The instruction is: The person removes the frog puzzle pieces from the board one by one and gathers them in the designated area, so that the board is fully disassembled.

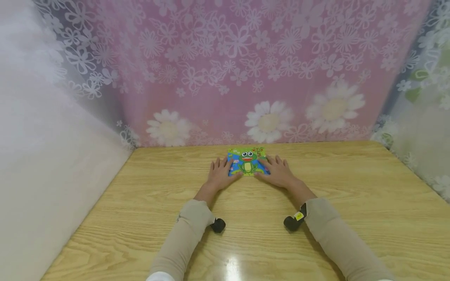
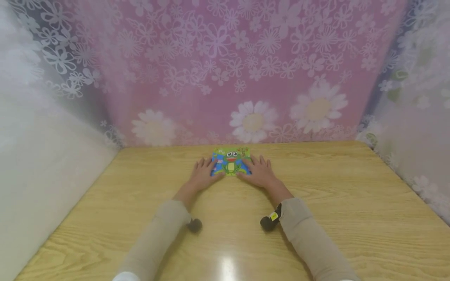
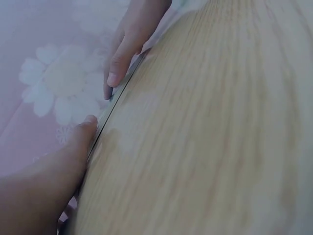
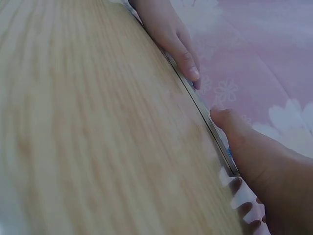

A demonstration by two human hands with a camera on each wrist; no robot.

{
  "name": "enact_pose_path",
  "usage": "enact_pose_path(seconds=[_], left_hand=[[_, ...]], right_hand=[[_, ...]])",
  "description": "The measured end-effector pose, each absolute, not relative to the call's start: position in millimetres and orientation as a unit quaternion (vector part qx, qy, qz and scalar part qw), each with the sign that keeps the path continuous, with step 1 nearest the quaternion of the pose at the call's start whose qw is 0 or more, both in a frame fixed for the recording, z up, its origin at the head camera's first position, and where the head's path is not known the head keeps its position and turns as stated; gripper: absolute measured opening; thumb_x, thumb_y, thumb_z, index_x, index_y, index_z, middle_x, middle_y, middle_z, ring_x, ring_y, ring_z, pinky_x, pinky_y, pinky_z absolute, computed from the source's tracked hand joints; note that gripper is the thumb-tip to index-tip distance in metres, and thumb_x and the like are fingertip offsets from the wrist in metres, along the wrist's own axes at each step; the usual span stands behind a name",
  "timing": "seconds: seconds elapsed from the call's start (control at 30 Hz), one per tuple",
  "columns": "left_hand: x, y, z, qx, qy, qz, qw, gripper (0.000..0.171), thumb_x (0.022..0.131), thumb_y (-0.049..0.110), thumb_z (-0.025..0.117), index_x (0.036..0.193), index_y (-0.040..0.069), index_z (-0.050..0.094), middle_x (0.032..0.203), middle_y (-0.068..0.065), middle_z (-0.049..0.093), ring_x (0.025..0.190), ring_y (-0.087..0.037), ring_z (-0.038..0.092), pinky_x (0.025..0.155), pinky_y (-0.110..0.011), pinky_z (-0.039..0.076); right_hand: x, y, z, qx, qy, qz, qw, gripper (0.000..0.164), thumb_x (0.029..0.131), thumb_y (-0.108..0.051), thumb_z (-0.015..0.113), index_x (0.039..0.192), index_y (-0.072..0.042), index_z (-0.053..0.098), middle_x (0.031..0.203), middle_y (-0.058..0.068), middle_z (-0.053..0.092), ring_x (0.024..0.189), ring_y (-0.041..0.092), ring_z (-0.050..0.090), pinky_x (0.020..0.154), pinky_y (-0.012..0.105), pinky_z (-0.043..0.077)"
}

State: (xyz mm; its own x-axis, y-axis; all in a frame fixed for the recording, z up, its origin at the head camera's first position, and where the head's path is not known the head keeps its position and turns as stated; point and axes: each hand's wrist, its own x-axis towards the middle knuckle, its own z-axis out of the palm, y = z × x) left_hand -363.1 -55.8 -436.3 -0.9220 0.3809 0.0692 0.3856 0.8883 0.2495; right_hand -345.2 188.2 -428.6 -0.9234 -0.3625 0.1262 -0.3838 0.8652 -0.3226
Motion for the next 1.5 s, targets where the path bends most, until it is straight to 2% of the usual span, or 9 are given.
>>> enact_pose_path(seconds=[0.63,0.9,1.5], left_hand=[[-355,-62,-431,-0.210,-0.971,-0.116,0.006,0.083,0.086,0.069,0.034,0.148,0.016,0.021,0.151,-0.011,0.013,0.137,-0.033,0.004,0.107,-0.049,0.003],[-338,-68,-428,-0.223,-0.968,-0.111,-0.015,0.083,0.086,0.069,0.034,0.148,0.016,0.018,0.152,-0.011,0.010,0.137,-0.032,0.002,0.107,-0.047,0.002],[-306,-81,-428,-0.237,-0.967,-0.098,-0.011,0.081,0.087,0.066,0.036,0.148,0.014,0.020,0.150,-0.013,0.014,0.136,-0.034,0.005,0.107,-0.048,0.006]], right_hand=[[-339,186,-428,0.213,-0.965,0.146,0.048,0.079,0.086,-0.063,0.045,0.144,-0.011,0.033,0.145,0.023,0.024,0.132,0.043,0.015,0.103,0.058,0.003],[-324,184,-429,0.224,-0.963,0.135,0.056,0.078,0.086,-0.061,0.047,0.142,-0.009,0.036,0.142,0.026,0.027,0.130,0.044,0.020,0.103,0.058,0.005],[-294,180,-431,0.243,-0.957,0.136,0.076,0.071,0.086,-0.056,0.052,0.138,-0.008,0.043,0.138,0.026,0.034,0.127,0.045,0.027,0.101,0.060,0.013]])
